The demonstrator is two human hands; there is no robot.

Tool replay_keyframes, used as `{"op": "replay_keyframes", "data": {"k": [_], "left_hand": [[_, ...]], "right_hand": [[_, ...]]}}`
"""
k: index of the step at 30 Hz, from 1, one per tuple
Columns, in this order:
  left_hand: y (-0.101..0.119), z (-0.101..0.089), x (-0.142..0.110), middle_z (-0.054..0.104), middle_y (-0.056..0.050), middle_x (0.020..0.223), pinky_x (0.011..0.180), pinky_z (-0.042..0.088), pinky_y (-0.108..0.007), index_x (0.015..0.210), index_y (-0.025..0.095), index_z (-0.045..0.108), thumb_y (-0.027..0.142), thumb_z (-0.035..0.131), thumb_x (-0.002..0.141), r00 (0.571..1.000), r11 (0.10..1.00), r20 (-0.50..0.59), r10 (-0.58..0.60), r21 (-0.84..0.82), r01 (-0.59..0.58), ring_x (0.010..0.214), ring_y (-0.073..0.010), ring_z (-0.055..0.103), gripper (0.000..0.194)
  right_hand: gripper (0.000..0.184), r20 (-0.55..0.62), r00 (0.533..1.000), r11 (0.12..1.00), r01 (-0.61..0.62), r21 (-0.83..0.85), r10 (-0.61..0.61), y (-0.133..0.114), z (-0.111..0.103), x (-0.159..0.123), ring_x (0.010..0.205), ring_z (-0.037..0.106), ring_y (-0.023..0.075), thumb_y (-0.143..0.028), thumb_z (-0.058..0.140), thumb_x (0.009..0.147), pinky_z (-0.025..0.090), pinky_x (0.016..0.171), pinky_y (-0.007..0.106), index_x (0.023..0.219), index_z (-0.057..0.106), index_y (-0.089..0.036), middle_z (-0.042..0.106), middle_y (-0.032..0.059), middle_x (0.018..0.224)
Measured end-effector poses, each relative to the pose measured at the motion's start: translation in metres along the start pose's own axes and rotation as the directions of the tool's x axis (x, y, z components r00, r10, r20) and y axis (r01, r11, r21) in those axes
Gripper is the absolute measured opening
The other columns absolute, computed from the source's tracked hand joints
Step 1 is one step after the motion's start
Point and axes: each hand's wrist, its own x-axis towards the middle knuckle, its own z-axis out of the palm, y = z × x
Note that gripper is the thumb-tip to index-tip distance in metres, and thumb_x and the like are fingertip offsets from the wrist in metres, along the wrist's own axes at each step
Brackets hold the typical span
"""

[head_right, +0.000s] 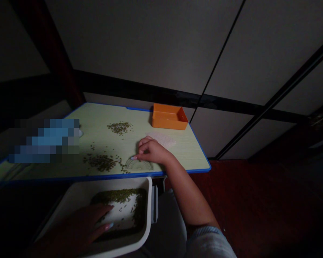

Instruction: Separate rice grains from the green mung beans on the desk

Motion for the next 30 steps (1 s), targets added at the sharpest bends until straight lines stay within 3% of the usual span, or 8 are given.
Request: {"op": "replay_keyframes", "data": {"k": [30], "left_hand": [[0.0019, -0.0019, 0.0001, 0.07, -0.013, 0.144, 0.117, 0.048, -0.05, 0.134, 0.024, 0.07, 0.046, 0.054, 0.088, 1.0, 1.0, -0.004, -0.01, 0.0, 0.01, 0.135, -0.0329, 0.065, 0.054]], "right_hand": [[0.038, -0.095, 0.995, 0.991, -0.016, -0.134, 0.003, 0.0032, 0.0008, -0.0006, 0.089, 0.052, 0.0187, -0.014, 0.084, 0.083, 0.04, 0.088, 0.033, 0.057, 0.056, -0.019, 0.057, 0.0002, 0.078]]}}
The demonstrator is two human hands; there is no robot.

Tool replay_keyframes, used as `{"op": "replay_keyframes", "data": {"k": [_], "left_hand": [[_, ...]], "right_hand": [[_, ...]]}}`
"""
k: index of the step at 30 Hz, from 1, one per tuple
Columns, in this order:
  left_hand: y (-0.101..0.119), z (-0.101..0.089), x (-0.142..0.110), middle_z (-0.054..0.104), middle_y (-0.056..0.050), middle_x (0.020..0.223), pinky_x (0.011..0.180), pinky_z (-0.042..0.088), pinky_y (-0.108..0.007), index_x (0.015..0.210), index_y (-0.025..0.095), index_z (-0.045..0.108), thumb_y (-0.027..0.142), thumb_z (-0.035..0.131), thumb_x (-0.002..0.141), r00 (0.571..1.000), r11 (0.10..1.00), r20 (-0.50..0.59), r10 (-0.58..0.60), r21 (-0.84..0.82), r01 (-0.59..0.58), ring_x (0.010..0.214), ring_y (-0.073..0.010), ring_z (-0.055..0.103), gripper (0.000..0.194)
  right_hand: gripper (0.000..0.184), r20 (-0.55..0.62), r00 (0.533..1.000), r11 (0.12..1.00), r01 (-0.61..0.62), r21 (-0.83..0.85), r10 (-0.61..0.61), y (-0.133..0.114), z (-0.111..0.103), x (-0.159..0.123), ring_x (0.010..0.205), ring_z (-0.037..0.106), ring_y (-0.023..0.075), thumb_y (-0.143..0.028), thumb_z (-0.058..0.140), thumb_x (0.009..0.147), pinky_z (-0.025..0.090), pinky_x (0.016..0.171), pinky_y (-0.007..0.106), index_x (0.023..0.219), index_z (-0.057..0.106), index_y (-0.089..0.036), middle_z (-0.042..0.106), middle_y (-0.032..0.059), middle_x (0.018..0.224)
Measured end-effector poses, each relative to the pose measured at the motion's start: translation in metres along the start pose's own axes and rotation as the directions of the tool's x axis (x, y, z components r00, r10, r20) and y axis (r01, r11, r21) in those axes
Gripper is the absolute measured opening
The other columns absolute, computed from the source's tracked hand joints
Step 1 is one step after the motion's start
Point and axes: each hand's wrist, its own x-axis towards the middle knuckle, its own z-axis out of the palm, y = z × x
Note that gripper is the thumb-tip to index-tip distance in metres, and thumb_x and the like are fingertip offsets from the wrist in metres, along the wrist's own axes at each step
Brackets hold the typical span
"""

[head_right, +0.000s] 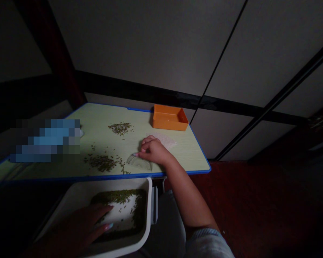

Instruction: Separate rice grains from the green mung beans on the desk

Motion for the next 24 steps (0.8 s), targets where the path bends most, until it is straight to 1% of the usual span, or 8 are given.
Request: {"op": "replay_keyframes", "data": {"k": [6, 11, 14, 18, 20, 24], "left_hand": [[-0.004, 0.004, 0.0, 0.073, -0.01, 0.141, 0.115, 0.05, -0.046, 0.131, 0.029, 0.072, 0.049, 0.056, 0.087, 1.0, 1.0, -0.023, 0.012, -0.01, -0.012, 0.132, -0.0301, 0.067, 0.05], [-0.003, 0.004, 0.001, 0.073, -0.012, 0.14, 0.115, 0.05, -0.048, 0.13, 0.027, 0.073, 0.047, 0.056, 0.087, 1.0, 1.0, -0.025, 0.018, -0.016, -0.018, 0.132, -0.0314, 0.067, 0.05], [-0.002, 0.003, 0.001, 0.072, -0.013, 0.141, 0.116, 0.05, -0.05, 0.131, 0.025, 0.072, 0.047, 0.055, 0.087, 1.0, 1.0, -0.02, 0.013, -0.013, -0.013, 0.133, -0.0325, 0.066, 0.052], [-0.001, 0.002, 0.001, 0.072, -0.012, 0.142, 0.116, 0.049, -0.049, 0.132, 0.027, 0.072, 0.047, 0.056, 0.087, 1.0, 1.0, -0.023, 0.007, -0.017, -0.007, 0.133, -0.0322, 0.066, 0.052], [-0.001, 0.001, 0.0, 0.072, -0.011, 0.141, 0.116, 0.05, -0.048, 0.132, 0.028, 0.072, 0.047, 0.057, 0.087, 1.0, 1.0, -0.028, 0.009, -0.019, -0.01, 0.132, -0.0318, 0.067, 0.051], [-0.002, 0.0, 0.001, 0.073, -0.012, 0.141, 0.115, 0.05, -0.048, 0.132, 0.026, 0.072, 0.046, 0.057, 0.087, 1.0, 1.0, -0.016, 0.01, -0.019, -0.011, 0.132, -0.0321, 0.067, 0.052]], "right_hand": [[0.039, 0.009, 1.0, 1.0, -0.009, -0.022, 0.009, 0.0, 0.003, 0.002, 0.09, 0.052, 0.0191, -0.016, 0.083, 0.085, 0.04, 0.088, 0.033, 0.058, 0.056, -0.02, 0.058, 0.0004, 0.078], [0.04, 0.022, 1.0, 1.0, -0.022, -0.014, 0.022, -0.002, 0.005, 0.005, 0.088, 0.052, 0.019, -0.017, 0.083, 0.085, 0.04, 0.089, 0.034, 0.057, 0.055, -0.02, 0.056, 0.0, 0.076], [0.039, 0.014, 1.0, 0.999, -0.028, 0.044, 0.028, -0.003, 0.002, 0.003, 0.089, 0.053, 0.0193, -0.022, 0.082, 0.087, 0.041, 0.09, 0.035, 0.058, 0.057, -0.02, 0.058, 0.0008, 0.078], [0.04, 0.074, 0.997, 0.994, -0.021, 0.11, 0.013, -0.006, -0.004, 0.001, 0.089, 0.055, 0.0183, -0.03, 0.082, 0.09, 0.04, 0.092, 0.035, 0.058, 0.059, -0.019, 0.059, 0.0, 0.077], [0.041, 0.102, 0.995, 0.993, -0.018, 0.113, 0.006, -0.008, -0.005, 0.002, 0.088, 0.055, 0.0179, -0.031, 0.083, 0.089, 0.039, 0.094, 0.035, 0.057, 0.06, -0.019, 0.058, -0.0007, 0.075], [0.044, 0.099, 0.995, 0.995, -0.014, 0.098, 0.004, -0.01, -0.003, 0.004, 0.085, 0.055, 0.0172, -0.031, 0.085, 0.087, 0.038, 0.093, 0.036, 0.054, 0.057, -0.019, 0.058, -0.001, 0.075]]}}
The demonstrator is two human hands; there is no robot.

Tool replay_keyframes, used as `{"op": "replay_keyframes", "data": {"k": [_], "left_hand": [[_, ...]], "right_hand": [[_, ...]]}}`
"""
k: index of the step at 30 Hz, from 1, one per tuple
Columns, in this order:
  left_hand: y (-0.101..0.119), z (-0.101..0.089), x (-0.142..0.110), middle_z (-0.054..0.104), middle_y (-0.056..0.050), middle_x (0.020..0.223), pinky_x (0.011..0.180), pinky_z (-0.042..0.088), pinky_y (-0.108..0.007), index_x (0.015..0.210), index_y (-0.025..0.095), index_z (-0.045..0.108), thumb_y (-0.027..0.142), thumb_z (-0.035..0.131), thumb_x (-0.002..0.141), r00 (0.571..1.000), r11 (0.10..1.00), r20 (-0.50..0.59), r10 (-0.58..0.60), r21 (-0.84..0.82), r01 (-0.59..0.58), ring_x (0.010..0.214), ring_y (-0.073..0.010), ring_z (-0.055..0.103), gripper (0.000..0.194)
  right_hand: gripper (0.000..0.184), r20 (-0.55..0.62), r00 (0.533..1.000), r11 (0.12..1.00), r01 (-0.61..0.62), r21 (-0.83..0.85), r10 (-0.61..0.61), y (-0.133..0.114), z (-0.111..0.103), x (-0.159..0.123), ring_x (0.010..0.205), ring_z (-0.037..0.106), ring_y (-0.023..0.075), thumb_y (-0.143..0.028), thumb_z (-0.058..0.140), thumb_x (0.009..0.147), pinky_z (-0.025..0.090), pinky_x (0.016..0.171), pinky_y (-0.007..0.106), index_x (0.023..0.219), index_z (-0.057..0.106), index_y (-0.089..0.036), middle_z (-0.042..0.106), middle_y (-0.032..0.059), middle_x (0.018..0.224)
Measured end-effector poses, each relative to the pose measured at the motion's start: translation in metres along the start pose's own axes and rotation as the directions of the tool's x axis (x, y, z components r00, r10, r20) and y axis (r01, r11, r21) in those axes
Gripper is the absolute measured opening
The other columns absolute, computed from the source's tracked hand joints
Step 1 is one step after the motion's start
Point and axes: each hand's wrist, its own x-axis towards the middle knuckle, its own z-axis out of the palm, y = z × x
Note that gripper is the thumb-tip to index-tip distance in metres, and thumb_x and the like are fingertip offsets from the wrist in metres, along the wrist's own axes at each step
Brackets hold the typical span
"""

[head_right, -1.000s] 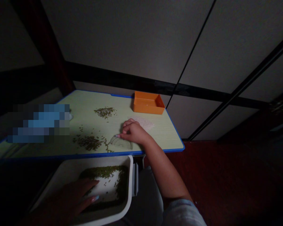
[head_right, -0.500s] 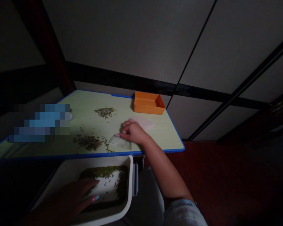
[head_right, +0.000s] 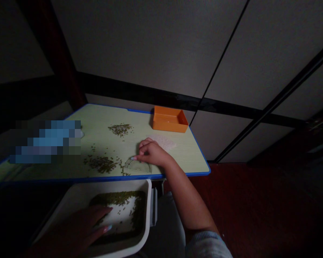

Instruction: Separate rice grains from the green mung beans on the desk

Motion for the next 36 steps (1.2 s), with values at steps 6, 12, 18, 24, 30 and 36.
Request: {"op": "replay_keyframes", "data": {"k": [6, 12, 18, 24, 30, 36], "left_hand": [[0.001, -0.002, -0.001, 0.073, -0.01, 0.14, 0.116, 0.05, -0.048, 0.13, 0.028, 0.073, 0.049, 0.057, 0.087, 1.0, 1.0, -0.014, -0.006, -0.014, 0.006, 0.133, -0.0319, 0.066, 0.051], [0.005, -0.005, -0.002, 0.07, -0.01, 0.144, 0.118, 0.048, -0.046, 0.134, 0.027, 0.071, 0.049, 0.053, 0.088, 1.0, 1.0, 0.017, -0.01, 0.01, 0.01, 0.136, -0.0312, 0.064, 0.055], [0.004, -0.002, 0.0, 0.068, -0.012, 0.147, 0.119, 0.047, -0.049, 0.137, 0.024, 0.069, 0.048, 0.052, 0.088, 0.999, 0.999, 0.041, -0.027, 0.026, 0.026, 0.138, -0.0327, 0.062, 0.058], [0.0, 0.001, -0.002, 0.073, -0.01, 0.14, 0.116, 0.05, -0.049, 0.13, 0.029, 0.073, 0.047, 0.058, 0.087, 0.999, 0.999, -0.034, 0.006, -0.035, -0.008, 0.132, -0.032, 0.067, 0.049], [-0.001, 0.003, 0.0, 0.072, -0.011, 0.142, 0.116, 0.05, -0.05, 0.134, 0.026, 0.071, 0.044, 0.056, 0.089, 1.0, 1.0, 0.002, 0.0, -0.001, 0.0, 0.133, -0.0321, 0.066, 0.05], [-0.013, 0.014, 0.001, 0.073, -0.01, 0.14, 0.114, 0.052, -0.05, 0.132, 0.03, 0.071, 0.052, 0.055, 0.089, 0.998, 0.999, -0.041, 0.047, -0.012, -0.047, 0.131, -0.032, 0.068, 0.051]], "right_hand": [[0.045, -0.015, 1.0, 0.999, -0.026, -0.018, 0.026, 0.001, 0.003, 0.001, 0.088, 0.055, 0.018, -0.033, 0.085, 0.086, 0.039, 0.092, 0.035, 0.055, 0.055, -0.02, 0.059, -0.0004, 0.078], [0.044, -0.049, 0.998, 0.998, -0.036, -0.042, 0.034, 0.007, 0.005, 0.0, 0.09, 0.053, 0.0185, -0.026, 0.084, 0.086, 0.039, 0.09, 0.034, 0.055, 0.054, -0.019, 0.059, 0.0006, 0.078], [0.042, -0.065, 0.997, 0.994, -0.038, -0.1, 0.032, 0.013, 0.006, 0.001, 0.089, 0.054, 0.0189, -0.021, 0.082, 0.087, 0.04, 0.092, 0.035, 0.055, 0.055, -0.019, 0.06, 0.0008, 0.08], [0.041, -0.082, 0.996, 0.995, -0.042, -0.088, 0.034, 0.01, 0.008, 0.005, 0.09, 0.054, 0.0186, -0.022, 0.085, 0.085, 0.04, 0.092, 0.034, 0.055, 0.057, -0.019, 0.06, 0.0009, 0.079], [0.037, -0.079, 0.996, 0.998, -0.053, -0.044, 0.05, 0.01, 0.008, 0.007, 0.092, 0.055, 0.0179, -0.017, 0.088, 0.081, 0.039, 0.093, 0.033, 0.056, 0.06, -0.018, 0.059, 0.0002, 0.081], [0.036, -0.033, 0.998, 0.999, -0.049, -0.024, 0.048, 0.009, 0.007, 0.007, 0.09, 0.055, 0.0158, -0.014, 0.088, 0.08, 0.037, 0.094, 0.032, 0.056, 0.061, -0.018, 0.06, -0.0014, 0.079]]}}
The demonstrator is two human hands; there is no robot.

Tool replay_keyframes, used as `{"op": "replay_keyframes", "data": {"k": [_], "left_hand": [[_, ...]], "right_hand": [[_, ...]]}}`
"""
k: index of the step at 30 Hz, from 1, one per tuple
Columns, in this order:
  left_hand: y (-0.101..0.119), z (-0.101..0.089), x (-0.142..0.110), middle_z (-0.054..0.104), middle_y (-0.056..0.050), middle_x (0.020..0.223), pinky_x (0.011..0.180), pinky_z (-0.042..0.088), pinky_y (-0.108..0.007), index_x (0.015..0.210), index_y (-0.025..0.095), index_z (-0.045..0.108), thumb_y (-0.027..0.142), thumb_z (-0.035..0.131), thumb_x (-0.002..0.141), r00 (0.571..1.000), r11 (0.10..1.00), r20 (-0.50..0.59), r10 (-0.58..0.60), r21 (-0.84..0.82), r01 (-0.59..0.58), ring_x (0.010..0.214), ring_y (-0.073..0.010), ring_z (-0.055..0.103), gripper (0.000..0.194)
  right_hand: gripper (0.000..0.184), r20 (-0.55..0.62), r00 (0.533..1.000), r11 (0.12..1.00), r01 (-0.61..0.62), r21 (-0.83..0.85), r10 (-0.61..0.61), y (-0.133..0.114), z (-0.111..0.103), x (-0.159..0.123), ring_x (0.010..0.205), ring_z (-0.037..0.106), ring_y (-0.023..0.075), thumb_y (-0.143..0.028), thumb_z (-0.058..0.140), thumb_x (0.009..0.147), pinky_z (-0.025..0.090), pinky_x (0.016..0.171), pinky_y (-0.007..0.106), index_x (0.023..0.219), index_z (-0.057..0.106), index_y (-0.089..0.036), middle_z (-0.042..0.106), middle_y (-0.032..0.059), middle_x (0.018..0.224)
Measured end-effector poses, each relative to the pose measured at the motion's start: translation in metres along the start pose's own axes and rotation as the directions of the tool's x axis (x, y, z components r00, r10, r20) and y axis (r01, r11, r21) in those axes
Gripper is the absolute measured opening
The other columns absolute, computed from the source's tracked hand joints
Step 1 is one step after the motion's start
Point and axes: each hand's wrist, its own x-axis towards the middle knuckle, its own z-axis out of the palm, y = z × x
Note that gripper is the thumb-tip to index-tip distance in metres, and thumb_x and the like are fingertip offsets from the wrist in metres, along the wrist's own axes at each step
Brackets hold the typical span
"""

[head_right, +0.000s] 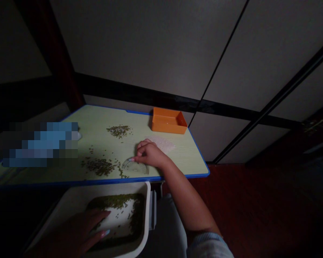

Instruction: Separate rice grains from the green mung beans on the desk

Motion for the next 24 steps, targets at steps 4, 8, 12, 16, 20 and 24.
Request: {"op": "replay_keyframes", "data": {"k": [4, 8, 12, 16, 20, 24], "left_hand": [[0.0021, -0.0006, -0.0001, 0.075, -0.01, 0.137, 0.112, 0.054, -0.051, 0.131, 0.03, 0.072, 0.049, 0.056, 0.089, 1.0, 1.0, -0.015, -0.001, 0.009, 0.001, 0.128, -0.0323, 0.07, 0.049], [0.0048, -0.0035, -0.0015, 0.075, -0.009, 0.138, 0.113, 0.053, -0.047, 0.13, 0.03, 0.073, 0.048, 0.057, 0.089, 0.998, 1.0, -0.053, 0.024, 0.001, -0.024, 0.129, -0.0303, 0.069, 0.048], [0.0039, -0.0052, -0.0029, 0.075, -0.009, 0.137, 0.112, 0.054, -0.046, 0.129, 0.03, 0.074, 0.049, 0.059, 0.089, 0.997, 0.999, -0.075, 0.033, 0.013, -0.032, 0.128, -0.03, 0.07, 0.047], [0.0014, -0.0041, -0.0035, 0.076, -0.009, 0.135, 0.109, 0.056, -0.046, 0.128, 0.03, 0.074, 0.049, 0.058, 0.089, 0.993, 0.998, -0.098, 0.062, 0.016, -0.06, 0.125, -0.0303, 0.071, 0.045], [-0.0003, -0.0011, -0.0023, 0.078, -0.008, 0.131, 0.107, 0.058, -0.048, 0.124, 0.032, 0.074, 0.049, 0.06, 0.089, 0.986, 0.997, -0.151, 0.073, 0.038, -0.068, 0.123, -0.0317, 0.073, 0.042], [0.0031, -0.0034, -0.0006, 0.078, -0.008, 0.131, 0.107, 0.058, -0.047, 0.126, 0.033, 0.073, 0.048, 0.059, 0.09, 0.988, 0.995, -0.13, 0.089, 0.055, -0.082, 0.122, -0.0308, 0.073, 0.042]], "right_hand": [[0.037, 0.001, 1.0, 1.0, 0.016, 0.013, -0.016, 0.0, -0.0004, -0.0017, 0.091, 0.055, 0.0161, -0.014, 0.088, 0.08, 0.038, 0.093, 0.032, 0.056, 0.059, -0.018, 0.061, -0.001, 0.082], [0.038, 0.02, 0.999, 0.999, 0.033, 0.018, -0.033, -0.0004, -0.0009, -0.0034, 0.091, 0.055, 0.0165, -0.021, 0.088, 0.082, 0.037, 0.092, 0.032, 0.057, 0.059, -0.018, 0.061, -0.0011, 0.081], [0.039, 0.014, 0.999, 0.999, 0.044, 0.019, -0.044, -0.0019, -0.0006, -0.0033, 0.089, 0.054, 0.0161, -0.015, 0.087, 0.081, 0.037, 0.091, 0.032, 0.057, 0.057, -0.018, 0.061, -0.0013, 0.08], [0.038, 0.018, 0.999, 0.999, 0.037, 0.016, -0.037, -0.0034, -0.0002, -0.0025, 0.089, 0.054, 0.0165, -0.014, 0.087, 0.08, 0.037, 0.091, 0.032, 0.057, 0.057, -0.018, 0.059, -0.0017, 0.078], [0.038, 0.029, 0.999, 1.0, 0.023, 0.011, -0.023, -0.004, -0.0001, -0.0023, 0.089, 0.054, 0.0164, -0.015, 0.087, 0.08, 0.037, 0.09, 0.032, 0.057, 0.057, -0.019, 0.06, -0.0018, 0.079], [0.038, 0.032, 0.999, 0.999, 0.035, 0.009, -0.036, -0.0025, 0.001, -0.0018, 0.09, 0.054, 0.0164, -0.017, 0.087, 0.08, 0.037, 0.091, 0.032, 0.058, 0.058, -0.019, 0.06, -0.0017, 0.081]]}}
